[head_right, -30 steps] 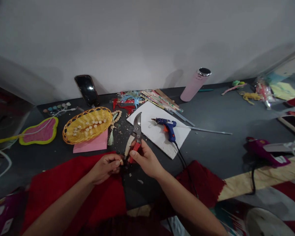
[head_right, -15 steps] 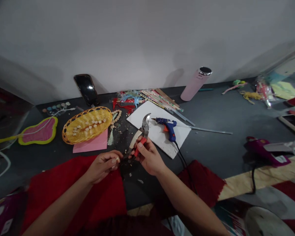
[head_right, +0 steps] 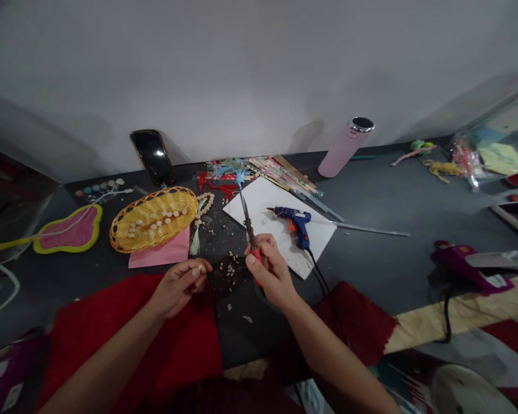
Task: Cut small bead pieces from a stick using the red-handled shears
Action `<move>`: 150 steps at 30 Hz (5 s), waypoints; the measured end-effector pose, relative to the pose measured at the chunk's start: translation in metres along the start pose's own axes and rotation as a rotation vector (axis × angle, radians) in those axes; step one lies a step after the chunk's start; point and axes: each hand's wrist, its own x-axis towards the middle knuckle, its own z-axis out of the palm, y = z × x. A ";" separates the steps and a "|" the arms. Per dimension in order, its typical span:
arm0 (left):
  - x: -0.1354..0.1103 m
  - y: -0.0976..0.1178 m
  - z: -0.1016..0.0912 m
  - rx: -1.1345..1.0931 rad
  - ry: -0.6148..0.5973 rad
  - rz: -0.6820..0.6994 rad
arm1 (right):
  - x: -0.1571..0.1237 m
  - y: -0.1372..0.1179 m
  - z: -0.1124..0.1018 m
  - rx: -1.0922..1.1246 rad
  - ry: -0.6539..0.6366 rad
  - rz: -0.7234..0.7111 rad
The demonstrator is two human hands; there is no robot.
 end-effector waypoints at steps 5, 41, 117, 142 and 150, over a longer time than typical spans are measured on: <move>0.002 0.001 -0.002 -0.020 0.048 -0.005 | -0.001 -0.007 -0.004 -0.178 -0.036 -0.127; 0.010 0.007 -0.008 -0.076 0.328 0.115 | -0.003 0.004 0.009 -1.058 -0.501 -0.328; -0.001 0.016 -0.008 -0.073 0.164 -0.048 | -0.005 0.013 0.015 -0.957 -0.469 -0.270; 0.001 0.014 -0.018 0.419 0.147 0.155 | -0.001 0.011 0.009 -0.978 -0.461 -0.256; -0.002 0.015 -0.015 0.400 0.172 0.111 | -0.004 0.011 0.009 -0.953 -0.443 -0.260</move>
